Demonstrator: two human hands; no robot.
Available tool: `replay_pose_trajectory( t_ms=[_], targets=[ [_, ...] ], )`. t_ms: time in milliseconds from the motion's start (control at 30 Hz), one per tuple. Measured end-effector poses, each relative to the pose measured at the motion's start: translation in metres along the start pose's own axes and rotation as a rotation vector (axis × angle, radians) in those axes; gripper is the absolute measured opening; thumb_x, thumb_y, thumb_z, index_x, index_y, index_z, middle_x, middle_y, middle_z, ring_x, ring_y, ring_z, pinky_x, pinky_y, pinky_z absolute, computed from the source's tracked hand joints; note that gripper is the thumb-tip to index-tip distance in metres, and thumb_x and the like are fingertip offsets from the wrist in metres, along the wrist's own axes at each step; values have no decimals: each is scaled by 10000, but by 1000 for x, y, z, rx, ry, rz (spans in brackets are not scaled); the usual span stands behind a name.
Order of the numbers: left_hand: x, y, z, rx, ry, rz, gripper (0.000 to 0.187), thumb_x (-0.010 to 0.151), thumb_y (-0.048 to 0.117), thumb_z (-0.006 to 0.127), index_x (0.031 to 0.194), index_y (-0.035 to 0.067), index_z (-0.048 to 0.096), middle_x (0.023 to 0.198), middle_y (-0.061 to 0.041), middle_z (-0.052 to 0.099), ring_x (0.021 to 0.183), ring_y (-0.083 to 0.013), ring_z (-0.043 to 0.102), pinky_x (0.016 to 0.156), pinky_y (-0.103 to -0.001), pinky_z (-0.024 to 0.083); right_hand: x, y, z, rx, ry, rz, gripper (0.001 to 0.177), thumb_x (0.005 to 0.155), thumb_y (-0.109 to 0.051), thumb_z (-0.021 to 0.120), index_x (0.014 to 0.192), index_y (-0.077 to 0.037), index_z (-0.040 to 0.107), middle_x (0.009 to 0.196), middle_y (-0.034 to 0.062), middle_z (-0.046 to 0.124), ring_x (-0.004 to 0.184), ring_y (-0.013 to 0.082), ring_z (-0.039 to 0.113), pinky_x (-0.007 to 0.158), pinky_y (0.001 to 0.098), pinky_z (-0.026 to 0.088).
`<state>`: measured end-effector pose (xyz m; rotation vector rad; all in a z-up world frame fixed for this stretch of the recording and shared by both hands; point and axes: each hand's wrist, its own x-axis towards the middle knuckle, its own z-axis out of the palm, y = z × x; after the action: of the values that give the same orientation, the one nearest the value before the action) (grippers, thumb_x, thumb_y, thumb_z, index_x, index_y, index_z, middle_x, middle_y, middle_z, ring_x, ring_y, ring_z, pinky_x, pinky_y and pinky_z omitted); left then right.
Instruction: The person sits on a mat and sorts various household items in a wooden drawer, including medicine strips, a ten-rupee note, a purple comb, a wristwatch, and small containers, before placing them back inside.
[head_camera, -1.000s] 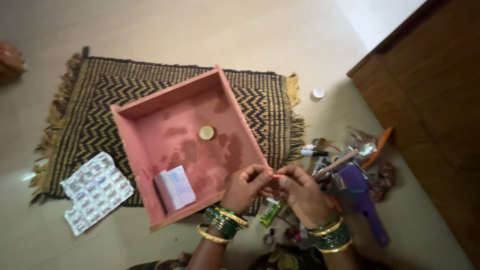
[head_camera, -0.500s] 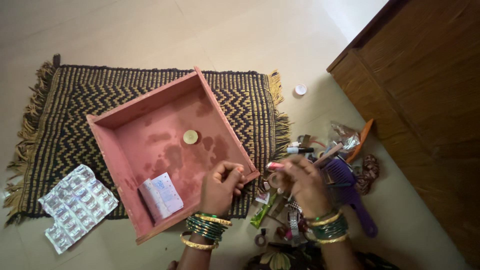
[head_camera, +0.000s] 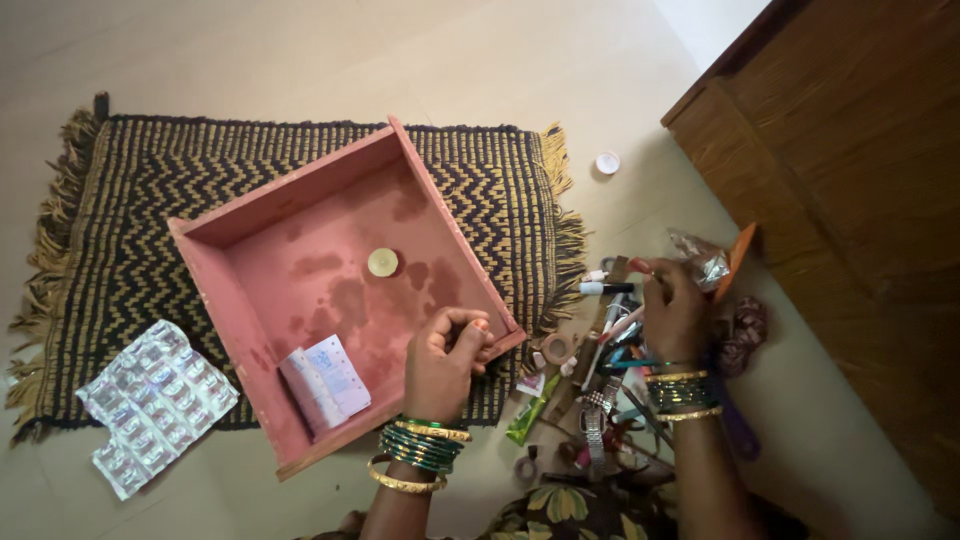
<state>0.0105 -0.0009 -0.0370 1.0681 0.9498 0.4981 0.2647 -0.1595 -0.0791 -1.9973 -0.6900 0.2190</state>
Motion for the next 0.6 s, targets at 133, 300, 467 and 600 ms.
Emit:
replay_pose_trajectory(
  t_ms=[133,300,467,600],
  targets=[
    [-1,-1,-1,3,-13,25,119,955,124,652,999,25,701,807,-23,709,639,-61,616,558,-217,511,2,-9,-3,-351,-99,78,428,1010,-77,586,1433,-107,641,890,167,688,722,267,651,694,375,528],
    [-1,1,-2,15,-16,21,122,954,128,651,1007,30,701,811,-28,718,638,-62,623,562,-219,516,-14,-40,7,-400,-181,-130,204,957,-125,632,1146,-77,691,1018,147,721,843,295,714,739,403,565],
    [0,3,-3,50,-3,16,126,953,127,648,1011,32,708,816,-21,721,642,-57,626,566,-216,516,-61,-68,39,-765,-512,-147,184,882,-213,709,1037,-123,668,1042,69,695,911,282,704,686,410,576],
    [-1,4,0,32,-22,31,126,956,127,645,1015,29,699,818,-22,711,655,-59,621,563,-218,510,-65,-71,48,-942,-503,-311,178,899,-194,712,1047,-151,622,1070,51,657,1040,257,679,780,387,570]
  ],
)
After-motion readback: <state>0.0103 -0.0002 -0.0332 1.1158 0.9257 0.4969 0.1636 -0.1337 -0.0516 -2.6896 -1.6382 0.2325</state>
